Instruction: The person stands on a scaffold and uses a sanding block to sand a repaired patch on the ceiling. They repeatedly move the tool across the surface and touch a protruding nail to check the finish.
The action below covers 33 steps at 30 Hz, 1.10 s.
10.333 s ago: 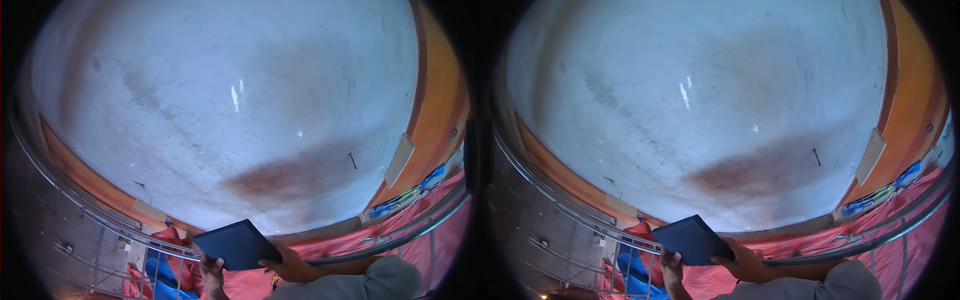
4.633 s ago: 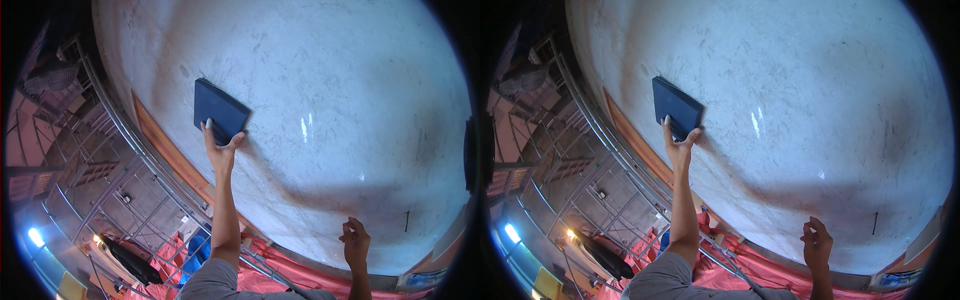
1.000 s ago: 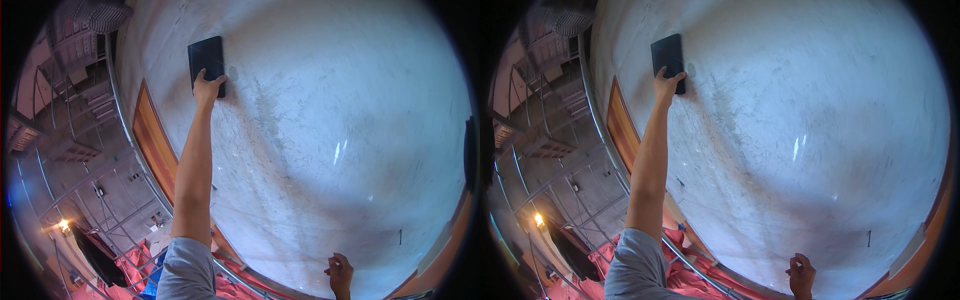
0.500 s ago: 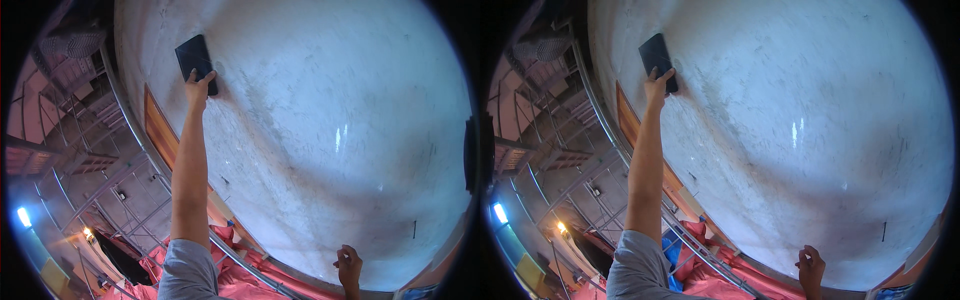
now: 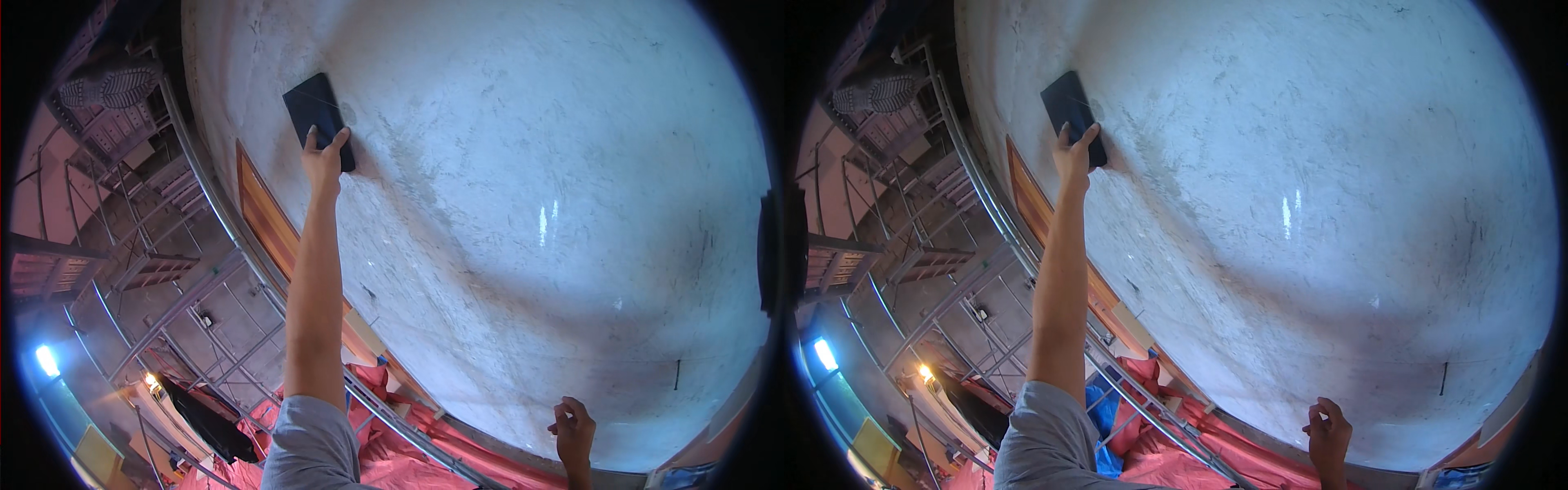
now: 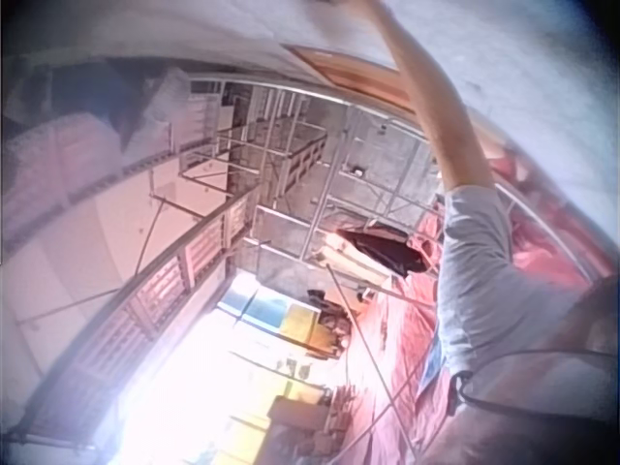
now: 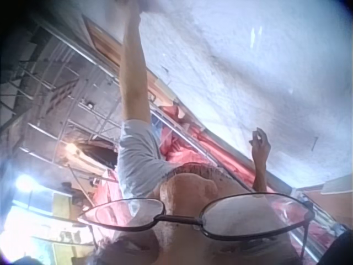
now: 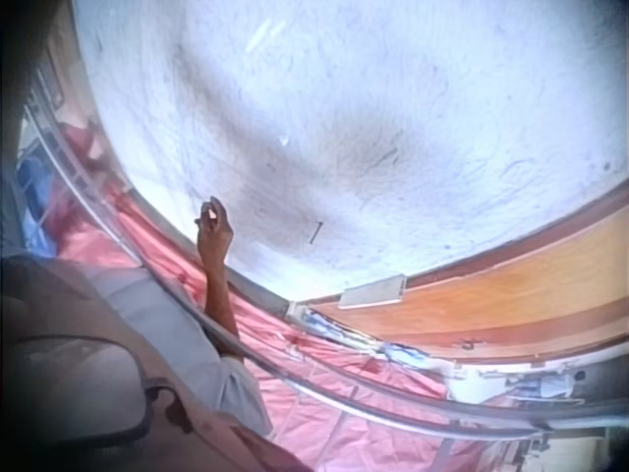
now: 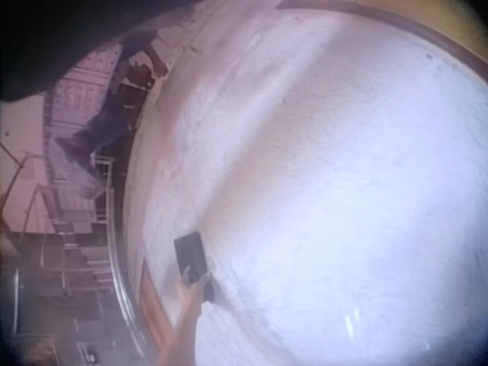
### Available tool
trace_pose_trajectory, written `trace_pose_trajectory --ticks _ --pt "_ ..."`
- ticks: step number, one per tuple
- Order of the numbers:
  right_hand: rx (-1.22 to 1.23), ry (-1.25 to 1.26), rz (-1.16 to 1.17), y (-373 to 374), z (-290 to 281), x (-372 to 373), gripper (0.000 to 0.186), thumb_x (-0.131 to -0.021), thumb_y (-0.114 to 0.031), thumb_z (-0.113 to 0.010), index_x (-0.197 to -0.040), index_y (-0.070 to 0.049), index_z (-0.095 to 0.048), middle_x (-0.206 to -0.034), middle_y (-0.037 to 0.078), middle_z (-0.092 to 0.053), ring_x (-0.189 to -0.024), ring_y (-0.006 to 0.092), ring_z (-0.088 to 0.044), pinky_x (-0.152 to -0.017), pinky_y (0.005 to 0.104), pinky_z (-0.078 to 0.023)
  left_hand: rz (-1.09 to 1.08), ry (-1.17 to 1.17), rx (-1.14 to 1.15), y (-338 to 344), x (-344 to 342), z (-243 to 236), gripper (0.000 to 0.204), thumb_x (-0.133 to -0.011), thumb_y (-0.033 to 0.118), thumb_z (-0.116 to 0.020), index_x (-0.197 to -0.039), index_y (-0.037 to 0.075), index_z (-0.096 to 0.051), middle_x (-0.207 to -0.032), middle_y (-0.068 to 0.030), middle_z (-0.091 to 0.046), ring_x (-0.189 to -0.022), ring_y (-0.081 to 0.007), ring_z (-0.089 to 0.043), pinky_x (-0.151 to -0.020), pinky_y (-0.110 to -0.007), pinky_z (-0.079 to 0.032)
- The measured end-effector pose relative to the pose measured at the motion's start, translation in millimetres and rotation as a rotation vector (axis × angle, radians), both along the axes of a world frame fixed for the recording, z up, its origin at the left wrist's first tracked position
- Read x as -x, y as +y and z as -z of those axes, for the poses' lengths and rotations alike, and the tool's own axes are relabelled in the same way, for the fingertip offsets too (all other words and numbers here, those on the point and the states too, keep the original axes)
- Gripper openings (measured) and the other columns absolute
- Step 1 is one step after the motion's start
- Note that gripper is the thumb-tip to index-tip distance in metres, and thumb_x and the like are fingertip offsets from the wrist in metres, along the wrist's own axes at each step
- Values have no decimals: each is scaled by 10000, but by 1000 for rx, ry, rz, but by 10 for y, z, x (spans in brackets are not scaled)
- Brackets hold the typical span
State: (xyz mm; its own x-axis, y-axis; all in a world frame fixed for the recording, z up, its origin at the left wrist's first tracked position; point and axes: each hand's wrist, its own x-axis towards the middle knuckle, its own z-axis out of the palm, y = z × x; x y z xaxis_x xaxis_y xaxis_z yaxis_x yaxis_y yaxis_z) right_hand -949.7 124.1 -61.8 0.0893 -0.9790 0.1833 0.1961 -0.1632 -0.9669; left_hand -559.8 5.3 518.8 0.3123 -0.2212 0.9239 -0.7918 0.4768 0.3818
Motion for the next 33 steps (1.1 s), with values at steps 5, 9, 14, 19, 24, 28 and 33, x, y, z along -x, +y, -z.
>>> trace_pose_trajectory --ticks 5,9,14,19,24,28,33 --pt "-8 -13 -5 -9 34 45 303 -1024 -46 -681 -1300 78 -661 -974 111 -763 -674 192 -752 -594 312 -625 -40 27 -36 41 -83 208 955 -797 287 -937 -1552 -109 -504 -1188 -209 -753 -1026 -226 -701 -935 -305 -534" --pt "1 -9 -11 -5 83 37 310 -1025 -54 -684 -1304 78 -660 -969 106 -762 -664 194 -752 -588 309 -617 -129 13 -42 31 -194 406 928 -809 308 -936 -1537 -100 -531 -1200 -190 -759 -1028 -210 -702 -942 -305 -534" --pt "-3 -16 -13 0 125 -6 293 -1026 -73 -686 -1280 70 -658 -923 100 -740 -633 201 -748 -544 300 -578 -128 -5 -40 31 -245 557 929 -815 344 -938 -1531 -94 -541 -1216 -188 -762 -1049 -204 -706 -957 -302 -534" --pt "7 -22 -17 4 154 -46 298 -1026 -80 -689 -1282 70 -658 -929 100 -740 -627 196 -743 -544 299 -576 -153 31 -84 68 -182 627 936 -812 362 -944 -1529 -90 -546 -1214 -189 -765 -1055 -199 -708 -964 -299 -533" --pt "41 -28 -18 30 150 -55 292 -1029 -85 -691 -1277 68 -662 -925 94 -731 -621 187 -735 -544 297 -575 -101 19 -92 95 -247 686 953 -810 349 -938 -1553 -80 -522 -1211 -182 -765 -1051 -195 -708 -954 -291 -531" --pt "27 -13 -9 68 161 -24 292 -1031 -88 -699 -1276 66 -663 -914 86 -719 -625 180 -729 -546 293 -575 -78 60 -96 132 -163 635 957 -809 340 -935 -1563 -71 -514 -1200 -182 -766 -1046 -202 -711 -945 -289 -534" --pt "19 26 -23 80 157 23 301 -1029 -81 -696 -1295 58 -665 -963 101 -758 -667 195 -758 -584 302 -598 -87 99 -88 166 -147 537 959 -789 328 -943 -1568 -45 -525 -1191 -187 -768 -1032 -221 -722 -932 -311 -544"
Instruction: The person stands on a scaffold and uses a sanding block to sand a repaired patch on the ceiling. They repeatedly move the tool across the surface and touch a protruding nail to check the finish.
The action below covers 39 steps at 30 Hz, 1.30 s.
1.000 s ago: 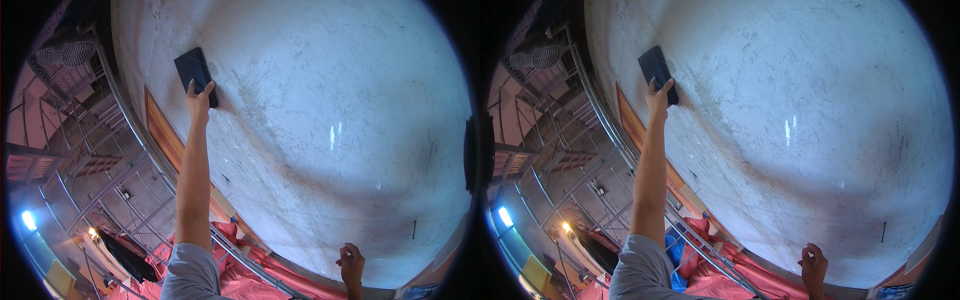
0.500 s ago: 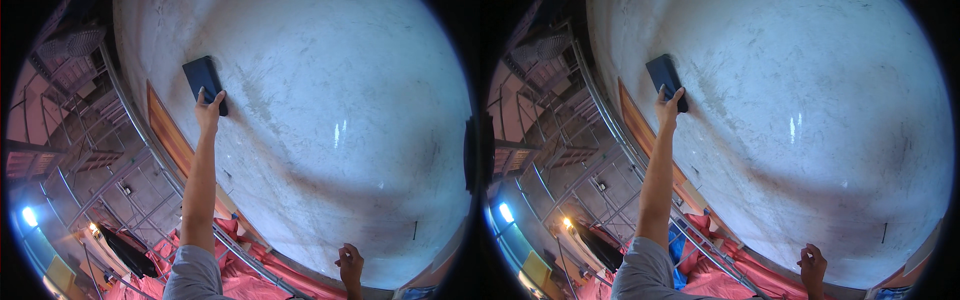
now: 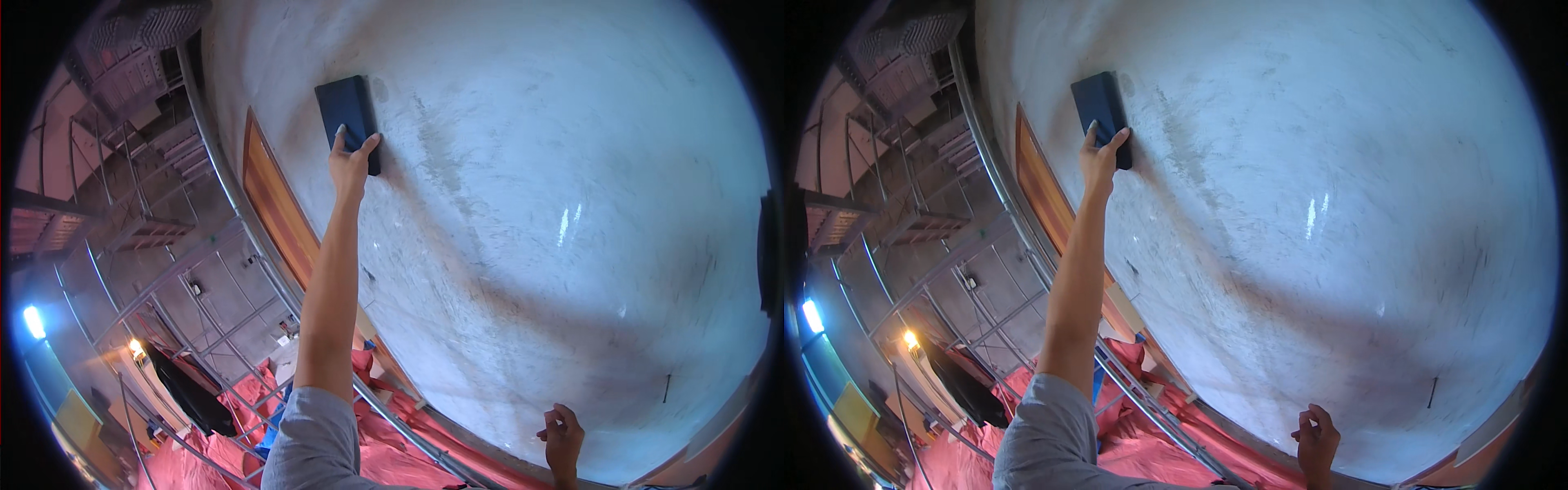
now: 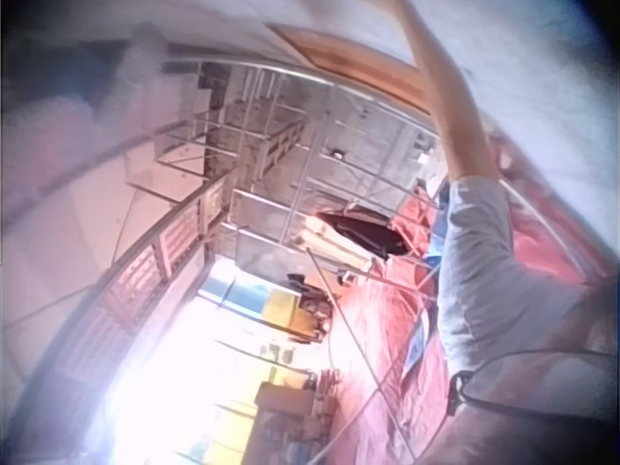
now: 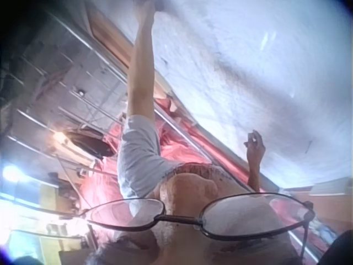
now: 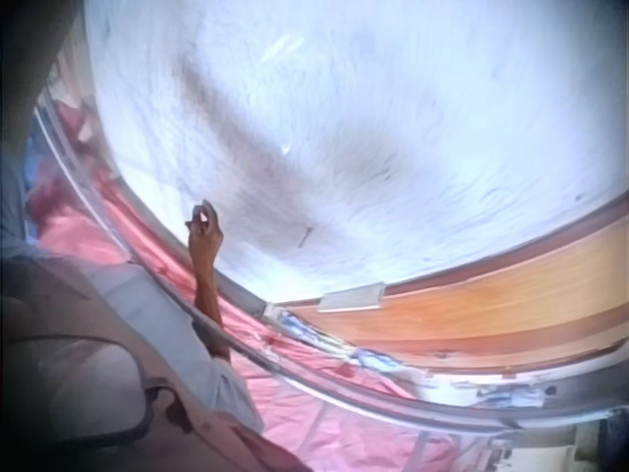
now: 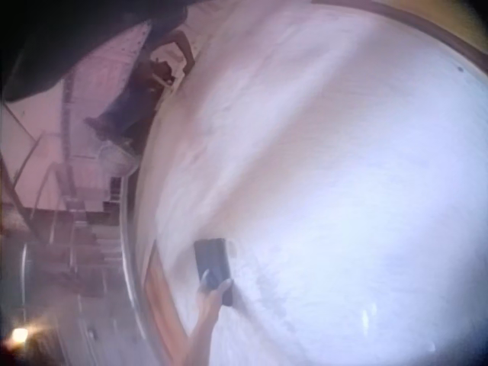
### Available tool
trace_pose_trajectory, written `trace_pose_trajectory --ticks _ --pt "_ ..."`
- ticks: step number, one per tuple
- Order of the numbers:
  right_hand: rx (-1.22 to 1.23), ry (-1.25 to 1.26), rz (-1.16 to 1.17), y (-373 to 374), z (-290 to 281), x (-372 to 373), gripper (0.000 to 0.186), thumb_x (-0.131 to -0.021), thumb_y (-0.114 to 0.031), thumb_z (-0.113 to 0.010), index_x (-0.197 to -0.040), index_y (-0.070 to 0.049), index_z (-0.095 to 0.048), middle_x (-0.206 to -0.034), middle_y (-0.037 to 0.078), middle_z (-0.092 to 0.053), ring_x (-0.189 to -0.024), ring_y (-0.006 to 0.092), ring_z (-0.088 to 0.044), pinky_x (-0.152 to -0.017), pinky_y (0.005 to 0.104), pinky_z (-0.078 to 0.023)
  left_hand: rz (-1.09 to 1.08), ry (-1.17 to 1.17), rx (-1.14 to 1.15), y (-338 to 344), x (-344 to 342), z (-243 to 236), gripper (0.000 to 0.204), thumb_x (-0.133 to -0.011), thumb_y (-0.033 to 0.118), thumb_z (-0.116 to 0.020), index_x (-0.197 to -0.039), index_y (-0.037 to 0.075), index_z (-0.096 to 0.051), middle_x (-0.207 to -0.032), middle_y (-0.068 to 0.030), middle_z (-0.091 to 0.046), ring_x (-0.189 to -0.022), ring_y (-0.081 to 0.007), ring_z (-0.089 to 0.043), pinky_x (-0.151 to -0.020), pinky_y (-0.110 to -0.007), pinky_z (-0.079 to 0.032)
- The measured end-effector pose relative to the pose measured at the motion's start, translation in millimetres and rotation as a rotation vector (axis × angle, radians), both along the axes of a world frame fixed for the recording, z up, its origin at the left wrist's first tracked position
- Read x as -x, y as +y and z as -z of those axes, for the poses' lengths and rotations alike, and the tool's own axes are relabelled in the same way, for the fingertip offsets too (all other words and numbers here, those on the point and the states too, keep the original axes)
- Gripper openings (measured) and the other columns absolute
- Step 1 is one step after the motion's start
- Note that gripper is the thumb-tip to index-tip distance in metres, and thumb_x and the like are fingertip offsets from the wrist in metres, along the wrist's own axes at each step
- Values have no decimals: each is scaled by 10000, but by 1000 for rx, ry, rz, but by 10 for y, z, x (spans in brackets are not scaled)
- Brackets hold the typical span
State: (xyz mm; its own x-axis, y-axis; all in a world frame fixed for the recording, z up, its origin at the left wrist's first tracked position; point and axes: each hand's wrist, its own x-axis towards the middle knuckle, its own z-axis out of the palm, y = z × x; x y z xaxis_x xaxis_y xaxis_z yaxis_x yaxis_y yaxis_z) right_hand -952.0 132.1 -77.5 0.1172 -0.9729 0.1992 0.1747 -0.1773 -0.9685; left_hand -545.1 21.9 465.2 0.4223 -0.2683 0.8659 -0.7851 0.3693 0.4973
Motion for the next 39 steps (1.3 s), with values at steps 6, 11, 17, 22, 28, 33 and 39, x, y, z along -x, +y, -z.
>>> trace_pose_trajectory --ticks 6,11,17,22,28,33,39 --pt "-44 45 2 120 -98 33 299 -1029 -114 -715 -1282 43 -679 -953 102 -755 -655 195 -753 -589 314 -600 -36 5 52 -90 -289 231 977 -792 322 -958 -1573 -58 -511 -1229 -205 -762 -1056 -221 -733 -958 -309 -550" --pt "-52 81 -61 211 -18 122 312 -1010 -69 -700 -1292 60 -661 -960 96 -727 -636 207 -739 -556 313 -598 -74 43 77 -184 -663 538 951 -786 309 -959 -1550 -66 -536 -1265 -209 -748 -1073 -230 -727 -971 -308 -548" --pt "-34 194 -15 245 -181 106 313 -1022 -120 -726 -1289 36 -681 -956 103 -767 -655 200 -762 -587 310 -602 -116 54 100 -244 -987 941 952 -773 311 -956 -1545 -61 -542 -1352 -242 -714 -1162 -277 -718 -1035 -336 -533" --pt "-63 187 4 283 -191 -135 324 -1022 -112 -714 -1298 52 -665 -999 126 -769 -660 209 -764 -587 311 -604 -194 102 76 -165 -1188 1310 938 -763 341 -961 -1538 -16 -570 -1429 -298 -667 -1315 -353 -672 -1116 -368 -496" --pt "-146 194 -66 434 -19 -481 342 -1031 -91 -683 -1333 62 -634 -1063 159 -769 -669 225 -770 -595 308 -622 -153 -8 112 -177 -1435 1845 873 -772 313 -954 -1506 -6 -605 -1590 -316 -519 -1558 -389 -433 -1227 -418 -390" --pt "-168 211 -67 460 25 -620 343 -1039 -76 -676 -1344 70 -622 -1075 171 -769 -668 231 -771 -597 313 -629 -170 48 107 -169 -1519 2090 873 -764 294 -957 -1495 -27 -605 -1574 -362 -507 -1558 -420 -420 -1230 -447 -385" --pt "-174 241 -23 441 27 -671 336 -1041 -85 -685 -1337 64 -629 -1072 163 -767 -668 228 -769 -594 312 -627 -120 90 104 -180 -1629 2148 902 -769 315 -942 -1559 87 -571 -1678 -314 -395 -1532 -510 -379 -1269 -533 -318"
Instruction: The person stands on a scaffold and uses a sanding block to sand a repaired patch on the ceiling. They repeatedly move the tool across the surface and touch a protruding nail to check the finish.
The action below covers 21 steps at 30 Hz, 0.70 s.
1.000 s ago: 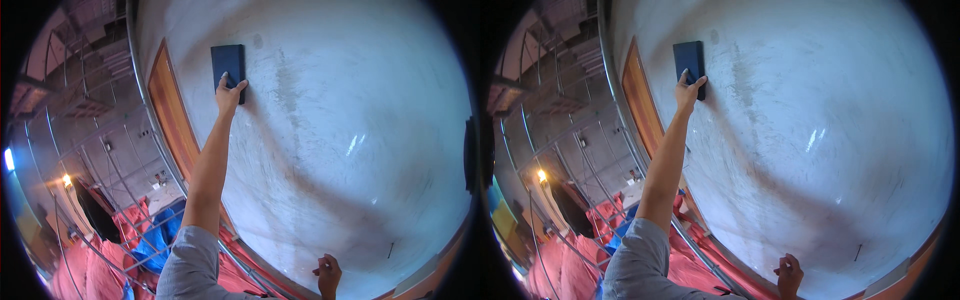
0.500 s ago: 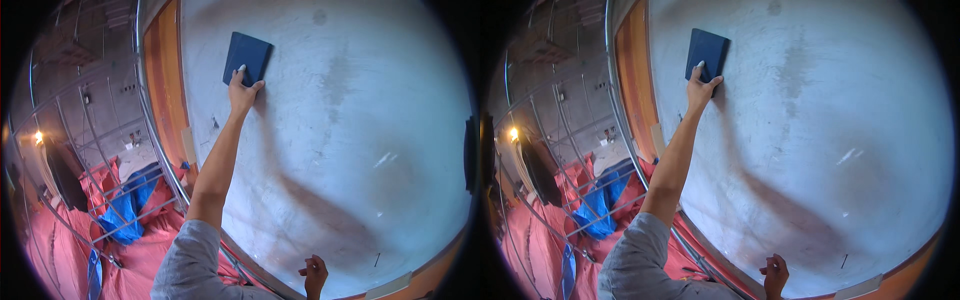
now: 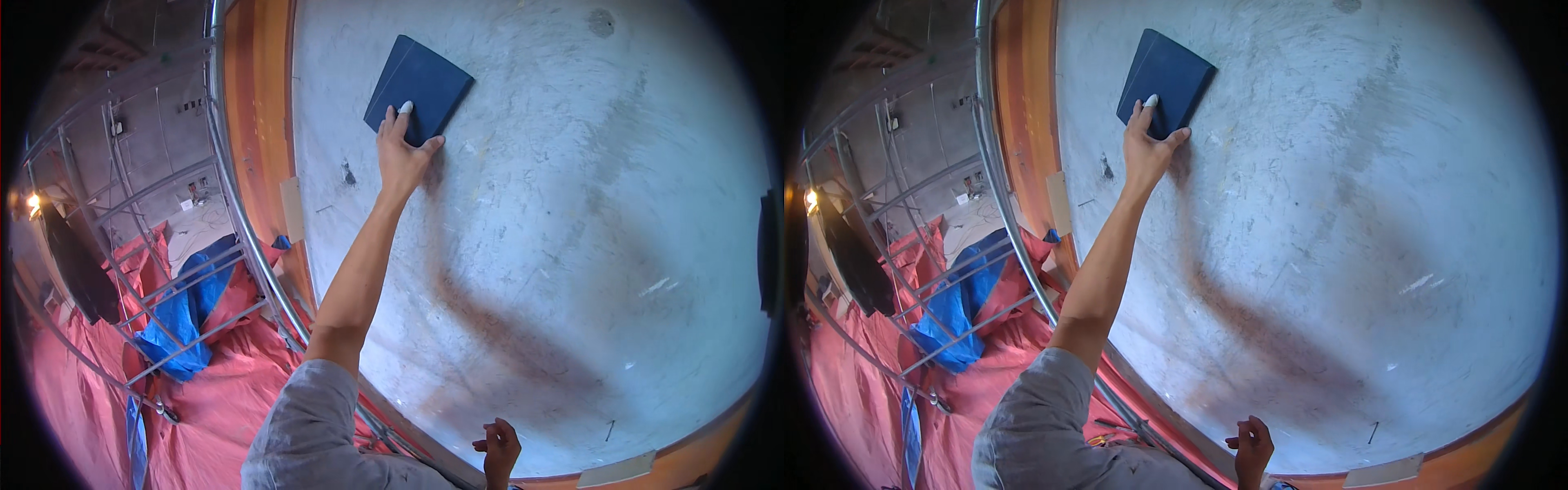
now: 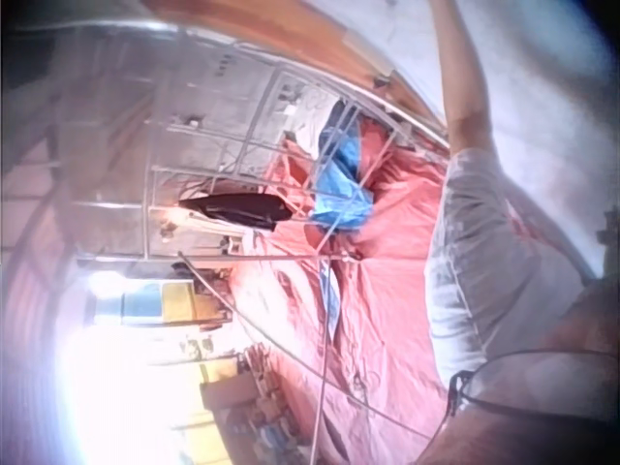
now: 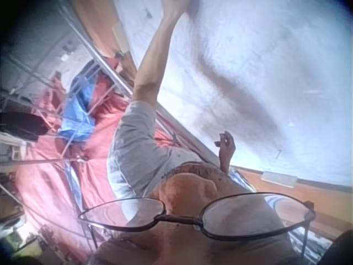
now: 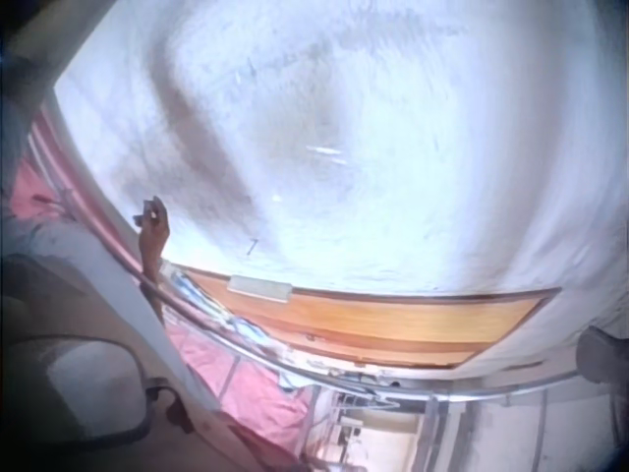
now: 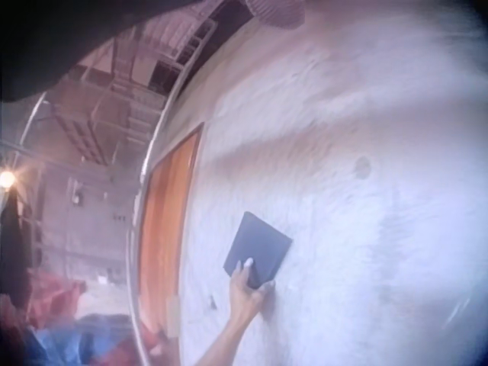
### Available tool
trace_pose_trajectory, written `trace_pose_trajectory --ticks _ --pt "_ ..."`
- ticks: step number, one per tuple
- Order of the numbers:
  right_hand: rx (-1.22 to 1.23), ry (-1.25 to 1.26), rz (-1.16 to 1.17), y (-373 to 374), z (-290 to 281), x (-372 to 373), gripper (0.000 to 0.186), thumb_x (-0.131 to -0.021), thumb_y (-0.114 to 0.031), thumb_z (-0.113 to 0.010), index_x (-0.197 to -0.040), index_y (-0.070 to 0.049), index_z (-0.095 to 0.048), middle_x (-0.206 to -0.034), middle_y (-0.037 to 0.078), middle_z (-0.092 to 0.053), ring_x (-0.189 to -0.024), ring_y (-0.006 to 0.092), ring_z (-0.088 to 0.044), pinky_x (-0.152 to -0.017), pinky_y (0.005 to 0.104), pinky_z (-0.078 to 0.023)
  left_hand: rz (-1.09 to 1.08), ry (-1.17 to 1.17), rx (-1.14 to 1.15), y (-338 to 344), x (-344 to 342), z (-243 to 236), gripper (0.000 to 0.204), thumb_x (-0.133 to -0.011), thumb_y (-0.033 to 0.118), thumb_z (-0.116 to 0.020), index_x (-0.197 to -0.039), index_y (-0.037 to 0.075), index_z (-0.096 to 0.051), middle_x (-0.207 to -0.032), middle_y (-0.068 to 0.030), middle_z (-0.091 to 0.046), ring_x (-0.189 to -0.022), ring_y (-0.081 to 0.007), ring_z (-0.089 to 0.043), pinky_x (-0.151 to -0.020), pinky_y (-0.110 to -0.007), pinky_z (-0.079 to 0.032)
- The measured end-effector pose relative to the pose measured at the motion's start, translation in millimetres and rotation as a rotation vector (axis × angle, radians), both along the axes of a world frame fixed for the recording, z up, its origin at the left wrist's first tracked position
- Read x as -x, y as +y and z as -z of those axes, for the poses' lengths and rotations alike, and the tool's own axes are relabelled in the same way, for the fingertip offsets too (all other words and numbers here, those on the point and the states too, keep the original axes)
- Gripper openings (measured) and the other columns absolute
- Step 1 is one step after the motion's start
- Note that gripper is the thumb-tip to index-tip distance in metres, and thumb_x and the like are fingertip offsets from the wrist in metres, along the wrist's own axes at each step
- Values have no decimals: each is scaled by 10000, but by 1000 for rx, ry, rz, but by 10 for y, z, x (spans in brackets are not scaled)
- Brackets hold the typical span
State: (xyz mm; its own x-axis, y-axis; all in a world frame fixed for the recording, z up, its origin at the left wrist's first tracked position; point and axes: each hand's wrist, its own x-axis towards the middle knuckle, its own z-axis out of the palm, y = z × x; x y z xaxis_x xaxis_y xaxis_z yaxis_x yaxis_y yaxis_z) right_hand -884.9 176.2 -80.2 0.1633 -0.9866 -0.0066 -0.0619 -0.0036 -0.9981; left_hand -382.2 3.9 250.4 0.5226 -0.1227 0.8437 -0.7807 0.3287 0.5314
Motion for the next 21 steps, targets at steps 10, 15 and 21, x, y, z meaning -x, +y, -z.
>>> trace_pose_trajectory --ticks 10,15,21 --pt "-51 39 43 37 -5 -111 343 -1042 -100 -697 -1348 40 -631 -1064 143 -758 -664 224 -765 -580 304 -615 -74 37 -33 0 -257 364 842 -774 280 -948 -1502 17 -617 -1621 -349 -460 -1545 -437 -429 -1244 -467 -361" --pt "10 38 60 124 -129 -177 334 -1046 -197 -705 -1300 18 -677 -960 117 -744 -629 210 -716 -565 324 -575 -37 -120 98 -325 -465 341 820 -795 360 -899 -1524 108 -620 -1671 -278 -430 -1541 -492 -387 -1276 -523 -317" --pt "-55 202 29 204 -272 -250 401 -1011 -229 -787 -1336 -9 -707 -1059 108 -781 -836 199 -755 -738 339 -613 -75 -211 66 48 -76 -168 719 -836 304 -892 -1488 110 -657 -1662 -261 -456 -1528 -483 -409 -1262 -525 -337"
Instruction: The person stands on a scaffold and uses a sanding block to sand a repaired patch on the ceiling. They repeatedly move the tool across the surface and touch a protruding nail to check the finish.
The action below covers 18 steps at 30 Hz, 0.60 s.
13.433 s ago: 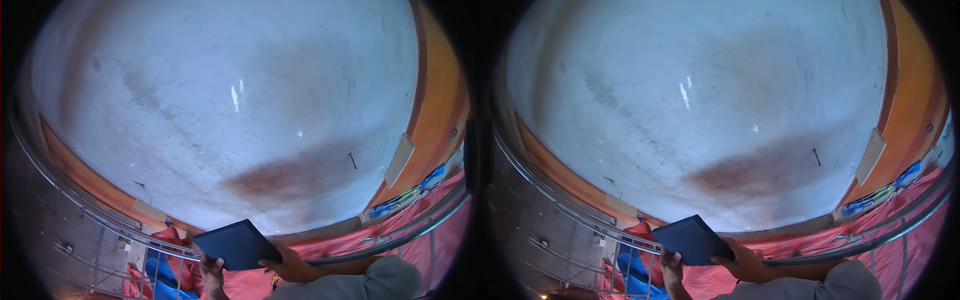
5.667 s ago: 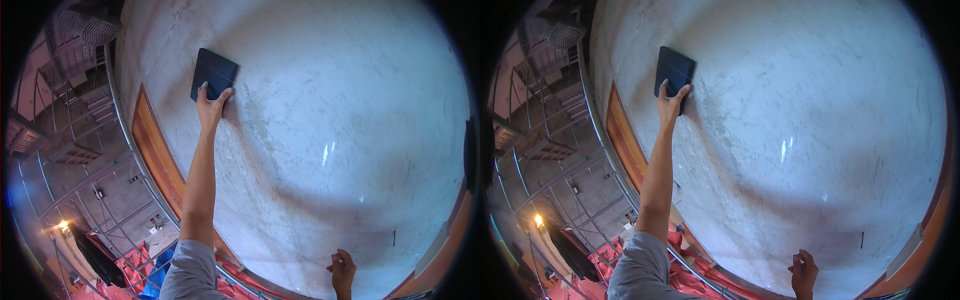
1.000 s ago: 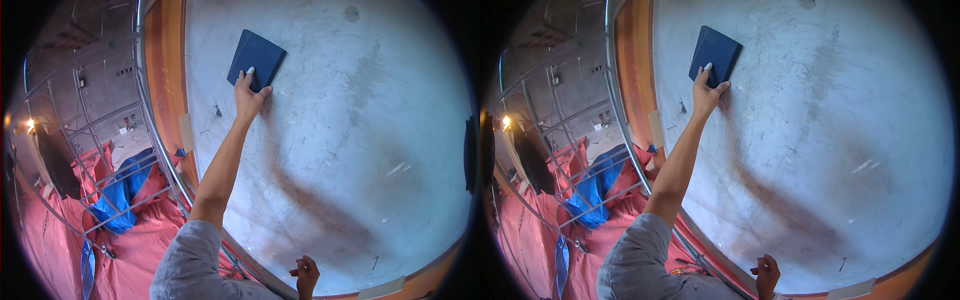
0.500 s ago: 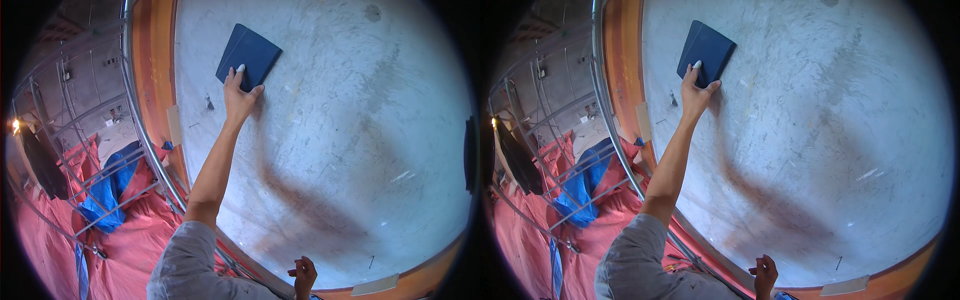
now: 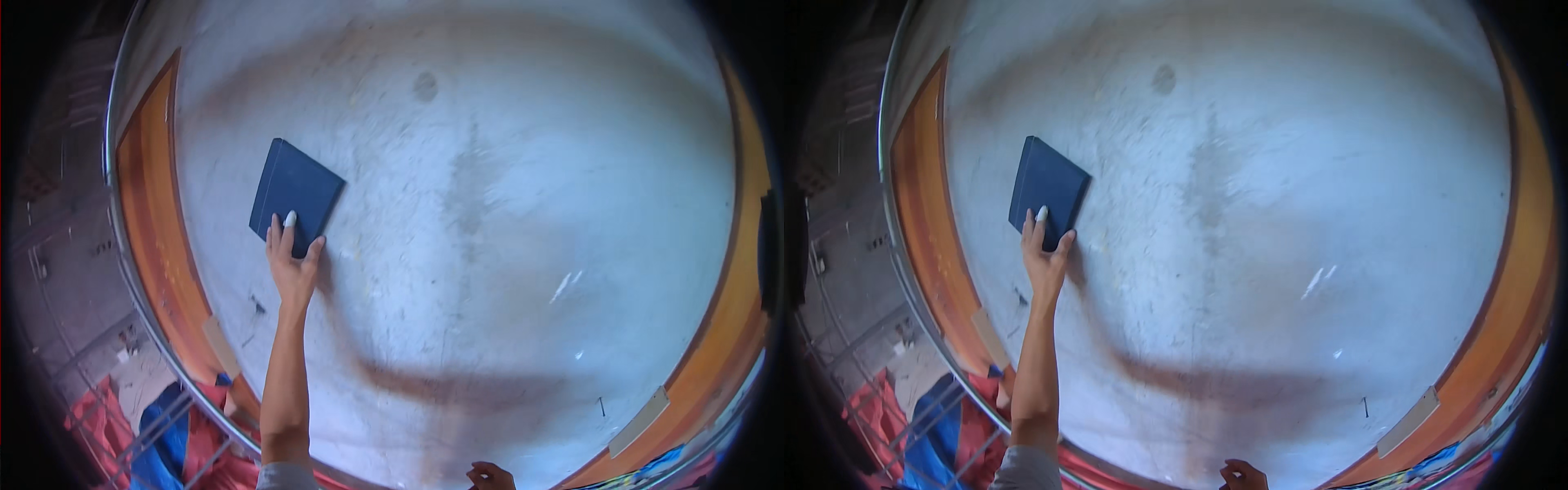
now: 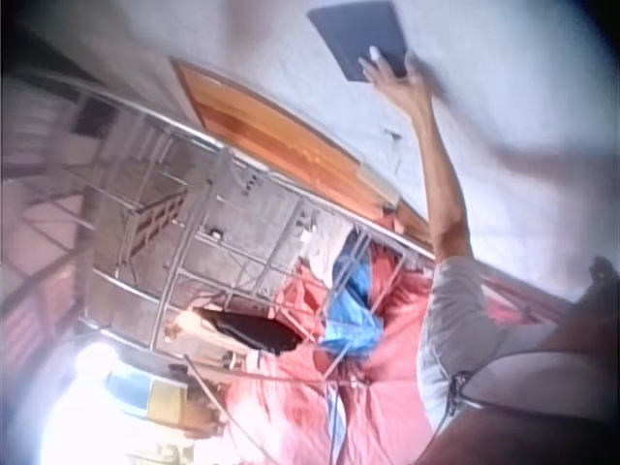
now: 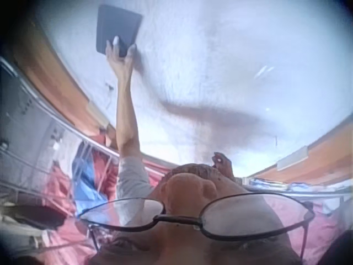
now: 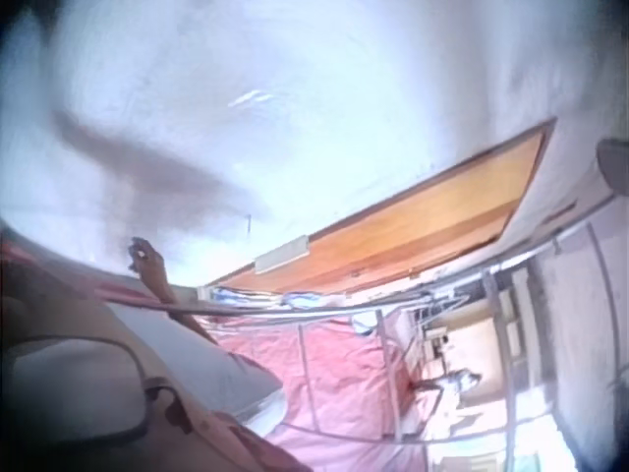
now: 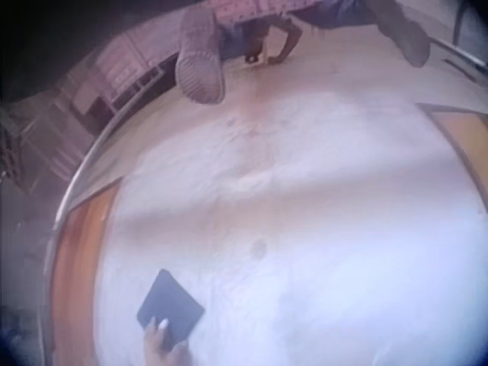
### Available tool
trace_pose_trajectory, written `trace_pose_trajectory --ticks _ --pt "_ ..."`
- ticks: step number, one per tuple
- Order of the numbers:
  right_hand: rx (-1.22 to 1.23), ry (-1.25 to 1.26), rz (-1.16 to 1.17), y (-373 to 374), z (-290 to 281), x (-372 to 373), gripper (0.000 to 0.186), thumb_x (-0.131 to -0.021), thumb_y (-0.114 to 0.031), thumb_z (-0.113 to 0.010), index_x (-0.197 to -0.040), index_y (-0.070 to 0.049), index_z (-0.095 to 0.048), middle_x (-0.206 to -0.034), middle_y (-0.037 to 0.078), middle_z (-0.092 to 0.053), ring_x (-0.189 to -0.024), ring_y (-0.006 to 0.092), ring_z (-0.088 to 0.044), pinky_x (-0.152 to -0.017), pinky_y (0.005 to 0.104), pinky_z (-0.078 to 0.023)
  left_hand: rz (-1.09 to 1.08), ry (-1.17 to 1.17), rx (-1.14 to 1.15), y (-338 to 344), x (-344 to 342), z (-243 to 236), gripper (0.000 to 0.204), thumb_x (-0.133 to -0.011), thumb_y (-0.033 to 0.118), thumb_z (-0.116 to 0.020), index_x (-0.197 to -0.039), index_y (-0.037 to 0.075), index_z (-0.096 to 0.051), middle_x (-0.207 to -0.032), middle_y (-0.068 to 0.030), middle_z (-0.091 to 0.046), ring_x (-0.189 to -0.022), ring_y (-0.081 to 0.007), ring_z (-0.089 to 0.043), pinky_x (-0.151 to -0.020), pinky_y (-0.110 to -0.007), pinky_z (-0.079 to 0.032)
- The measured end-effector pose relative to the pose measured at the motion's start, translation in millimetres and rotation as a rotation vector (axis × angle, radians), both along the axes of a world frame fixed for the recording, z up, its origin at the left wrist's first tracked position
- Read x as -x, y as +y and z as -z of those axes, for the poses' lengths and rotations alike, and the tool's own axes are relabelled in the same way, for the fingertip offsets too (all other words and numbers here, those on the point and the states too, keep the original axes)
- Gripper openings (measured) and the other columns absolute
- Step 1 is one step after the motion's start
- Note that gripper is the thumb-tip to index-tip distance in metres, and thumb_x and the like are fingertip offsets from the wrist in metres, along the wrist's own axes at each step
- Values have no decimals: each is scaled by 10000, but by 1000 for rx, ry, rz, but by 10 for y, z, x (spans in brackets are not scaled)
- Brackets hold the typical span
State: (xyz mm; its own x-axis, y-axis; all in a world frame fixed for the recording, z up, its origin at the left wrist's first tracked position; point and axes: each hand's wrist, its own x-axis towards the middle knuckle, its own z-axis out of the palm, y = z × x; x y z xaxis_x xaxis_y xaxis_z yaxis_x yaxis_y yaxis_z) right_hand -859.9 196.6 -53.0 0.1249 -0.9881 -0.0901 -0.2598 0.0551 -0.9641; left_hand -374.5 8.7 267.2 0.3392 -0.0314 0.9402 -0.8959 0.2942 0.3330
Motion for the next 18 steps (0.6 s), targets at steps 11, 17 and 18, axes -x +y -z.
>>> trace_pose_trajectory --ticks 11,17,18 --pt "-42 -153 22 7 357 58 469 -955 -189 -843 -1365 -19 -691 -1126 100 -787 -998 152 -738 -874 314 -613 -98 -315 49 31 991 -1408 678 -882 412 -853 -1479 145 -671 -1655 -240 -474 -1528 -493 -401 -1235 -546 -366" --pt "-38 -94 84 51 380 161 505 -934 -153 -855 -1378 3 -674 -1079 73 -767 -993 144 -718 -880 315 -611 -103 -343 62 -35 1244 -1681 669 -888 406 -847 -1482 154 -669 -1654 -244 -473 -1532 -498 -394 -1229 -540 -380" --pt "-16 -222 66 22 590 247 479 -947 -136 -839 -1373 8 -674 -1075 73 -761 -993 145 -718 -874 317 -611 -96 -335 69 -45 1264 -1702 669 -887 401 -850 -1481 152 -670 -1652 -243 -476 -1534 -495 -394 -1231 -538 -379"
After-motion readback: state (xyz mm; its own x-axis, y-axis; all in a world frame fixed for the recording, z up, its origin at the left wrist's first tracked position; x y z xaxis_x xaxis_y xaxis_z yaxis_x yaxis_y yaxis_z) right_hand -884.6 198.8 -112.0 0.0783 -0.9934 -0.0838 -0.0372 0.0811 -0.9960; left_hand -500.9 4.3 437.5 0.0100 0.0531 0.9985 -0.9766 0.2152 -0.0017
